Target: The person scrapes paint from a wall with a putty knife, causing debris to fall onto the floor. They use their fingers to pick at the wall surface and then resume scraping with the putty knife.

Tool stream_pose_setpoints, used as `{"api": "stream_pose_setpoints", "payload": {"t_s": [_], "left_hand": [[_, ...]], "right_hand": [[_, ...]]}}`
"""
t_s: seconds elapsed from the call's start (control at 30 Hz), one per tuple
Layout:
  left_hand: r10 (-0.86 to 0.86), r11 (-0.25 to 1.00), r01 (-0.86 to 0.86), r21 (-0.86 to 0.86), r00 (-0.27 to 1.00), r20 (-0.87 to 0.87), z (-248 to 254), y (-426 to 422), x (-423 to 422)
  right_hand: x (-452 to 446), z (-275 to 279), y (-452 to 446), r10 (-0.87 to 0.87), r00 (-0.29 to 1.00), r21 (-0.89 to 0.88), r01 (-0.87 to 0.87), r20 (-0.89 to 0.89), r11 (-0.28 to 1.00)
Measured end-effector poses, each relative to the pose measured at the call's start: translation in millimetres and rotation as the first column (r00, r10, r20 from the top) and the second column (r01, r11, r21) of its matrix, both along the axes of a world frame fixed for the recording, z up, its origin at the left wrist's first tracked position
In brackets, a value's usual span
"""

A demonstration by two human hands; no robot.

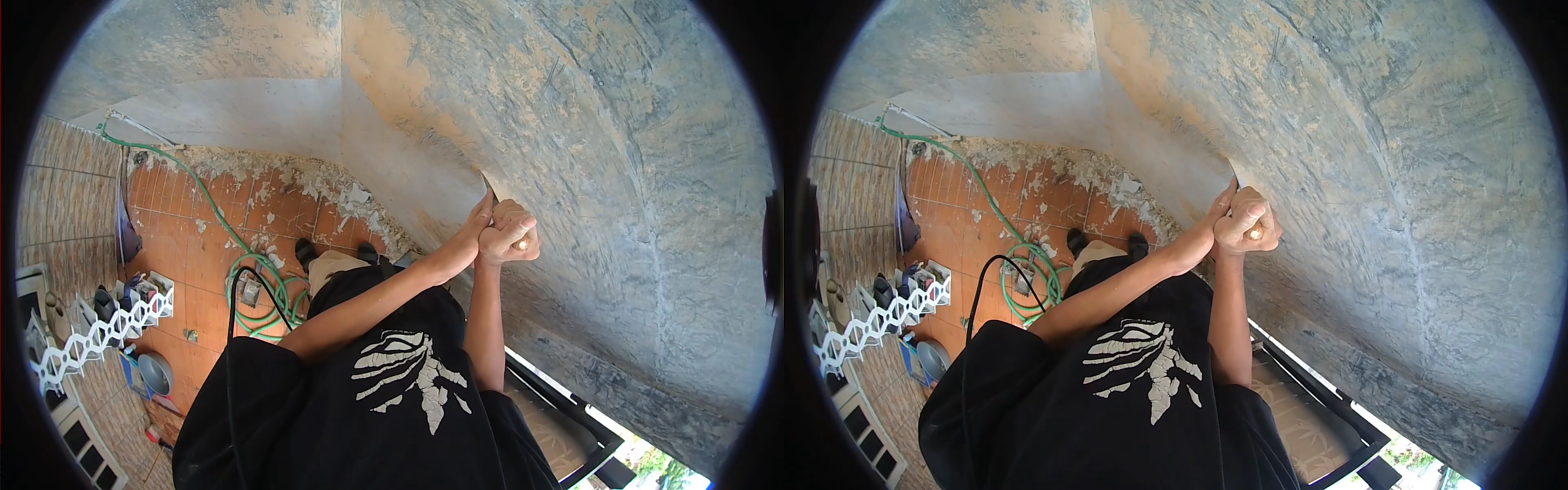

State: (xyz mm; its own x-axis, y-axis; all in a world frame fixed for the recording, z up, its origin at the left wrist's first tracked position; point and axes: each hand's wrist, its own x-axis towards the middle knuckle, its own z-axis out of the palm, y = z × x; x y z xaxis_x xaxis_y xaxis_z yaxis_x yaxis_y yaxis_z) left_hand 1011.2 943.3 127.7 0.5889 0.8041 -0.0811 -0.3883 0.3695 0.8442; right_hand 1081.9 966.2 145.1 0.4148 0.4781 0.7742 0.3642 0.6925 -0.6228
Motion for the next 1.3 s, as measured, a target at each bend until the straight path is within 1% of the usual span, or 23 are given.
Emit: {"api": "stream_pose_setpoints", "payload": {"t_s": [0.1, 0.13, 0.17, 0.2, 0.27, 0.3, 0.33, 0.4, 0.43, 0.5, 0.6, 0.73, 0.8, 0.83, 0.93, 1.0, 1.03, 1.1, 1.13, 1.17, 1.23, 1.27, 1.3], "left_hand": [[-0.036, 0.999, 0.036, 0.005, 0.999, -0.002, -5.5, -1.1, 0.2], [-0.057, 0.997, 0.059, -0.041, 0.997, 0.051, -6.6, -0.9, -0.3], [-0.075, 0.993, 0.084, -0.084, 0.992, 0.105, -7.0, 0.4, -1.2], [-0.08, 0.993, 0.089, -0.081, 0.991, 0.105, -7.7, 1.5, -2.4], [-0.17, 0.977, 0.177, -0.122, 0.983, 0.07, -9.0, 3.0, -5.9], [-0.178, 0.975, 0.186, -0.121, 0.981, 0.072, -9.7, 3.6, -8.1], [-0.218, 0.957, 0.233, -0.176, 0.971, 0.098, -10.0, 3.6, -9.0], [-0.222, 0.95, 0.244, -0.193, 0.966, 0.129, -4.9, 1.1, -7.7], [-0.222, 0.953, 0.244, -0.182, 0.966, 0.129, -4.8, -0.9, -7.1], [-0.11, 0.992, 0.113, -0.06, 0.993, 0.048, -5.8, -3.4, -7.0], [-0.099, 0.994, 0.1, -0.039, 0.995, 0.031, -6.7, -4.9, -8.2], [-0.069, 0.995, 0.072, -0.073, 0.997, 0.047, -6.9, -3.7, -8.0], [-0.094, 0.991, 0.103, -0.091, 0.99, 0.104, -8.1, -2.2, -9.0], [-0.093, 0.99, 0.103, -0.092, 0.99, 0.104, -8.3, -1.7, -8.8], [-0.095, 0.991, 0.102, -0.082, 0.992, 0.082, -8.0, 1.5, -9.7], [-0.131, 0.987, 0.137, -0.085, 0.989, 0.073, -8.1, 1.7, -9.2], [-0.137, 0.986, 0.143, -0.082, 0.988, 0.071, -7.7, 2.0, -9.2], [-0.133, 0.964, 0.17, -0.206, 0.975, 0.18, -0.9, 4.0, -14.0], [-0.131, 0.964, 0.167, -0.205, 0.975, 0.177, 2.6, 5.1, -15.9], [-0.119, 0.96, 0.16, -0.231, 0.976, 0.18, 7.5, 6.3, -17.6], [-0.104, 0.952, 0.152, -0.266, 0.977, 0.186, 8.1, 4.3, -18.7], [-0.103, 0.946, 0.167, -0.277, 0.968, 0.229, 6.1, 5.8, -18.4], [-0.103, 0.94, 0.183, -0.288, 0.957, 0.272, 3.5, 7.2, -18.4]], "right_hand": [[0.4, -4.9, 2.0, -0.039, 0.999, -0.015, 0.039, 0.024, 0.999], [-0.1, -6.5, 2.4, -0.042, 0.999, -0.015, 0.042, 0.026, 0.999], [-1.5, -8.3, 3.2, -0.082, 0.995, -0.015, 0.083, 0.055, 0.996], [-2.9, -9.3, 3.6, -0.125, 0.989, -0.015, 0.126, 0.082, 0.992], [-4.1, -9.7, 5.5, -0.143, 0.987, -0.023, 0.145, 0.078, 0.989], [-4.1, -9.7, 3.6, -0.158, 0.985, -0.033, 0.161, 0.075, 0.986], [-3.4, -8.7, -1.5, -0.17, 0.982, -0.032, 0.173, 0.081, 0.984], [-4.9, -4.5, -5.5, -0.145, 0.989, -0.042, 0.146, 0.026, 0.988], [-7.0, -2.1, -3.8, -0.122, 0.992, -0.043, 0.122, -0.005, 0.992], [-9.3, -1.5, -5.3, -0.111, 0.993, -0.021, 0.112, 0.031, 0.993], [-11.0, -0.2, -7.6, -0.077, 0.997, -0.033, 0.077, 0.001, 0.996], [-12.8, 1.7, -5.1, -0.066, 0.998, -0.042, 0.065, -0.009, 0.997], [-13.8, 3.2, -2.4, -0.044, 0.999, -0.038, 0.043, -0.011, 0.998], [-13.8, 4.1, -1.7, -0.043, 0.999, -0.039, 0.043, -0.011, 0.998], [-14.0, 5.3, 2.2, -0.075, 0.997, -0.06, 0.077, 0.036, 0.995], [-11.7, 5.5, 2.1, -0.117, 0.992, -0.14, 0.123, 0.054, 0.983], [-12.0, 5.8, 2.9, -0.122, 0.991, -0.137, 0.128, 0.052, 0.982], [-16.2, 5.5, 6.2, -0.259, 0.947, -0.182, 0.293, 0.189, 0.939], [-17.5, 5.0, 6.0, -0.26, 0.948, -0.229, 0.298, 0.181, 0.927], [-17.8, 5.4, 7.8, -0.257, 0.949, -0.229, 0.295, 0.181, 0.928], [-17.7, 7.6, 9.5, -0.21, 0.949, -0.249, 0.268, 0.235, 0.931], [-21.3, 10.1, 14.3, -0.208, 0.949, -0.248, 0.267, 0.238, 0.931], [-26.2, 13.2, 19.7, -0.259, 0.916, -0.179, 0.322, 0.305, 0.929]]}}
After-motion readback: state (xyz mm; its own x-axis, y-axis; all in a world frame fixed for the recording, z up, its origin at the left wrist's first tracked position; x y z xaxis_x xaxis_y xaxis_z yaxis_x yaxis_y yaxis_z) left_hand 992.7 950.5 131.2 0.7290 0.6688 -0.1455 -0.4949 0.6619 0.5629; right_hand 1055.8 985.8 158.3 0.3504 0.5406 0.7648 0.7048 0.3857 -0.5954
